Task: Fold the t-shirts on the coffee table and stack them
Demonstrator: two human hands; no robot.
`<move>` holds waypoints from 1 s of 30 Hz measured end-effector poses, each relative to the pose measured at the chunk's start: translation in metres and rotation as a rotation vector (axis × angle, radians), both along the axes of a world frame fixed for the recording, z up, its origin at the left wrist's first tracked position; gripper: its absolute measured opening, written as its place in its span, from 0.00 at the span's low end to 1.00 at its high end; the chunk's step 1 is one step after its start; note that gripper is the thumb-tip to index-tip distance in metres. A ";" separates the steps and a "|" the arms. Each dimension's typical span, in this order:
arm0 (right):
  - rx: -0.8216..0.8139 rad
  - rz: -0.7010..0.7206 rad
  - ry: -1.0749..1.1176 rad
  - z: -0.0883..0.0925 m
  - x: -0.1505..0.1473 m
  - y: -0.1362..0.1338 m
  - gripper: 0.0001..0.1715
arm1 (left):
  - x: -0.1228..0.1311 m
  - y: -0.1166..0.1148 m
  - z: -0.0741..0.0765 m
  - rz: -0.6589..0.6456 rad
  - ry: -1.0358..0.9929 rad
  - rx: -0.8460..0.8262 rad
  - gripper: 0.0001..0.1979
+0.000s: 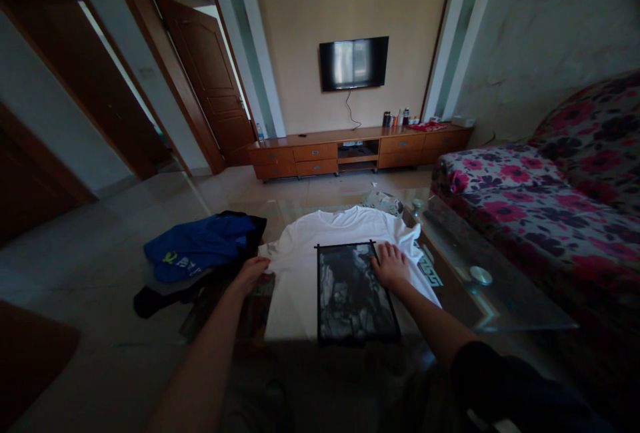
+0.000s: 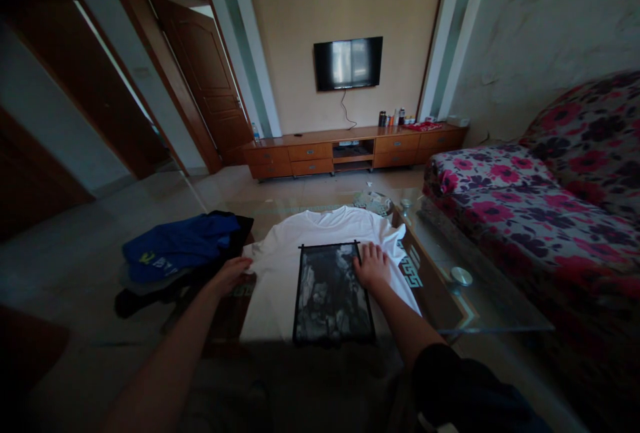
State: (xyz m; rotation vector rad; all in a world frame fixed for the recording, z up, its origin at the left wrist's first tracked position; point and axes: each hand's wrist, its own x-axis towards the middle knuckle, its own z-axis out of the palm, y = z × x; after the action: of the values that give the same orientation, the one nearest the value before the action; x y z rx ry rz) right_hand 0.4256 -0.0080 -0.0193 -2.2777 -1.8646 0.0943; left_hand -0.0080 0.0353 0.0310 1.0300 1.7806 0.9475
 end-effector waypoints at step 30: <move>-0.086 -0.282 0.045 0.011 0.107 0.019 0.48 | 0.055 0.028 -0.039 -0.520 1.085 0.136 0.49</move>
State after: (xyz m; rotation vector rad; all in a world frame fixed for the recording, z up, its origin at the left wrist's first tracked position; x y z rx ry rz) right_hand 0.5329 0.0106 -0.0088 -2.5482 -1.5269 0.1854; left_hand 0.0473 0.0636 -0.0085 2.2297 2.0584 0.1314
